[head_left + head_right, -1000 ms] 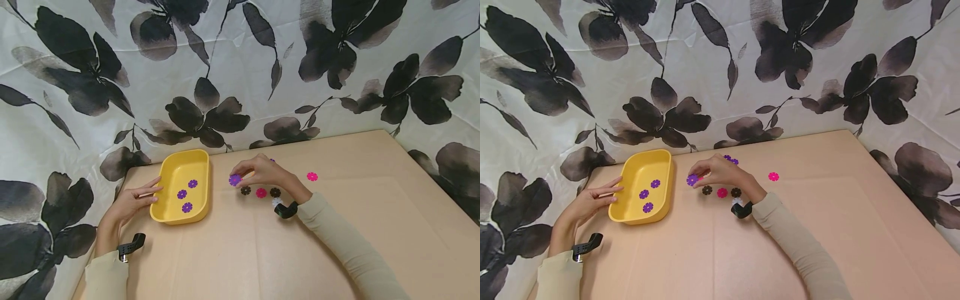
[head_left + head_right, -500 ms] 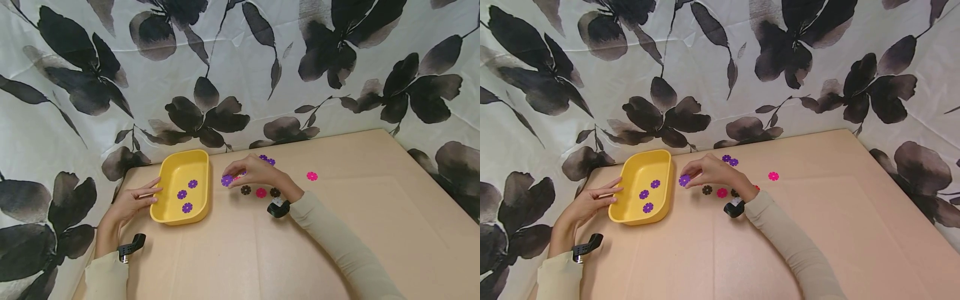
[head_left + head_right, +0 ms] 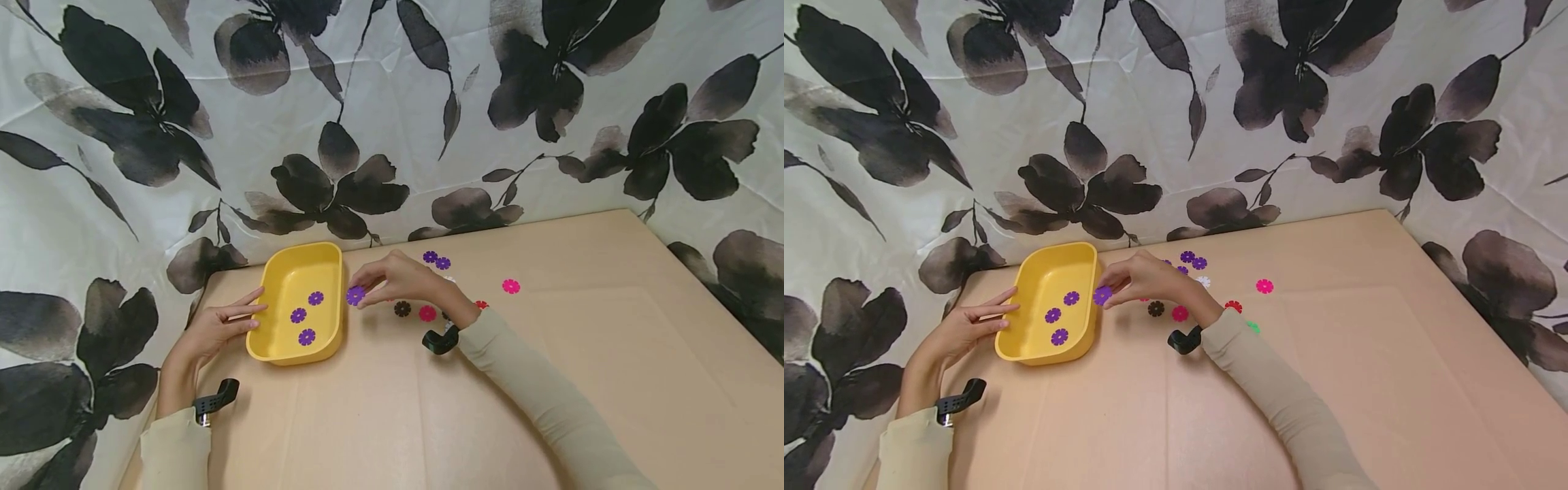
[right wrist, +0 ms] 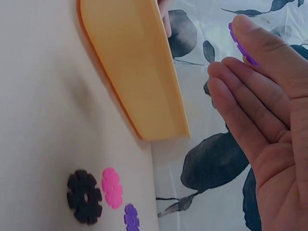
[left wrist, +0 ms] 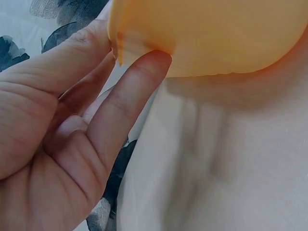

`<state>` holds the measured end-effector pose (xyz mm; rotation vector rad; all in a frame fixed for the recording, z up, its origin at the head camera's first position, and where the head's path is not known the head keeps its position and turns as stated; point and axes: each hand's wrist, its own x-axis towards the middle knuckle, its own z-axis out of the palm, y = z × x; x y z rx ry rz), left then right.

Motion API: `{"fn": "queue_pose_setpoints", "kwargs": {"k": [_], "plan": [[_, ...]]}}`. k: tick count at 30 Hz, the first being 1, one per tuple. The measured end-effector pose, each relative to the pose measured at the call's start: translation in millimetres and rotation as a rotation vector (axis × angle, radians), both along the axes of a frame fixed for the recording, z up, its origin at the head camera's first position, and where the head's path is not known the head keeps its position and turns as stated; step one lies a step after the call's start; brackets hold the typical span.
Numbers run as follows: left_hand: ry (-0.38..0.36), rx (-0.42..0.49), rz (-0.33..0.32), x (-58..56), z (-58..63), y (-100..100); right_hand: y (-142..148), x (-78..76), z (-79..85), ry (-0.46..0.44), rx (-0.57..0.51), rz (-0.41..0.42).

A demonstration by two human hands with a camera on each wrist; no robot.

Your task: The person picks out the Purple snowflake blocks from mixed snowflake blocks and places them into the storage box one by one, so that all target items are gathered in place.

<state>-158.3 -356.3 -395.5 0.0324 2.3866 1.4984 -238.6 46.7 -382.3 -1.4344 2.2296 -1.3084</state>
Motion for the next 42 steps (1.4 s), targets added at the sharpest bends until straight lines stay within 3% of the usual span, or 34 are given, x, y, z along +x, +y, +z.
{"fn": "queue_pose_setpoints", "kwargs": {"k": [24, 34, 42], "plan": [[0.041, -0.018, -0.014, 2.4, -4.3, -0.4, -27.3, 7.0, 4.4, -0.007, -0.042, 0.067], [0.039, 0.032, -0.019, 0.5, -5.1, -0.5, -31.4, 6.9, 7.3, -0.021, -0.005, 0.046], [0.013, 0.007, -0.009, 2.4, -2.0, 0.8, -38.0, 5.8, 4.8, -0.019, 0.010, 0.042]]}}
